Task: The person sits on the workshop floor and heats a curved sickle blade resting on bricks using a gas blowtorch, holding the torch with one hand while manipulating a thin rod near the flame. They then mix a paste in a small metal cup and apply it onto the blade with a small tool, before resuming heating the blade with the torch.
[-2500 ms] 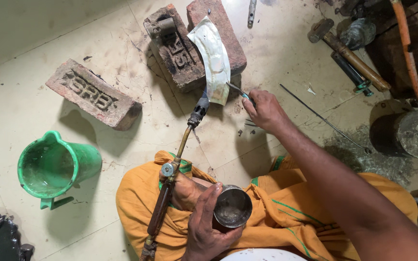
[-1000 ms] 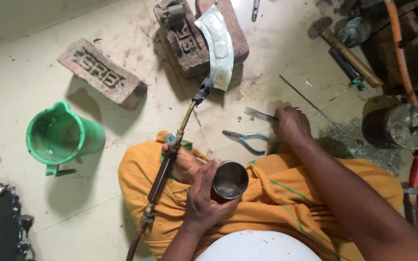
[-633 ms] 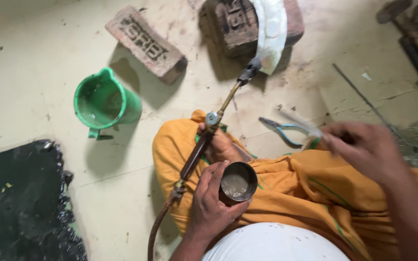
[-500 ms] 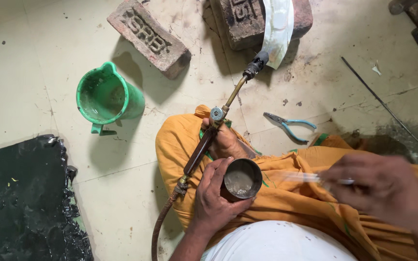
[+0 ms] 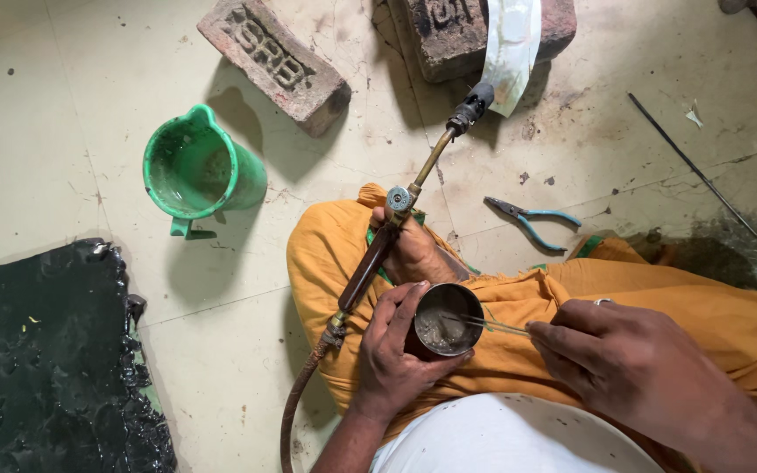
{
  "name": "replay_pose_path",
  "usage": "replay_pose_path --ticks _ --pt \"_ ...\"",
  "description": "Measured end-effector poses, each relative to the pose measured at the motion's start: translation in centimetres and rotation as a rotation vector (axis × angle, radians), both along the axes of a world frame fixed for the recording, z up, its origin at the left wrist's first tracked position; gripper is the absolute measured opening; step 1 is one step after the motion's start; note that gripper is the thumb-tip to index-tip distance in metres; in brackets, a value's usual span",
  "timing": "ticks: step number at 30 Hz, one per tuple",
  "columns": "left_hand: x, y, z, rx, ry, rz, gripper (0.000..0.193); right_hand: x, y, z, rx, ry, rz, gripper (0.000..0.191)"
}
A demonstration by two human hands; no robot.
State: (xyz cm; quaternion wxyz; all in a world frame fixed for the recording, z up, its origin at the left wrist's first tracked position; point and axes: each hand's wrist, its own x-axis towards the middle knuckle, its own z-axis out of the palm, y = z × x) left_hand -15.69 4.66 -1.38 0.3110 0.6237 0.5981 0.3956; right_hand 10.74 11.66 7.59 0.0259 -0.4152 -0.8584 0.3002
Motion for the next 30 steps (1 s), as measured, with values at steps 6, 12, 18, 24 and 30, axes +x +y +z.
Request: replay_pose_path --ticks 6,12,18,24,30 --pt "0.2 0.0 -0.1 0.022 0.002 -0.003 0.094 -1.1 0.2 -0.6 -0.007 0.078 0.058 0.038" --pt "0.1 0.0 -0.4 0.055 0.011 -0.008 0.097 0.4 0.8 0.1 0.141 0.114 0.240 0.032" --pt "0.2 -0.1 -0.5 0.074 0.008 -0.012 0.095 0.0 0.8 0.0 -0.174 -0.248 0.263 0.023" --pt "0.0 -0.1 -0.6 0.052 0.010 -0.009 0.095 -0.6 1.1 0.6 0.018 0.041 0.139 0.032" --pt "-0.1 -0.1 -0.7 0.023 0.004 -0.019 0.096 -1.4 1.3 0.5 -0.070 0.035 0.227 0.027"
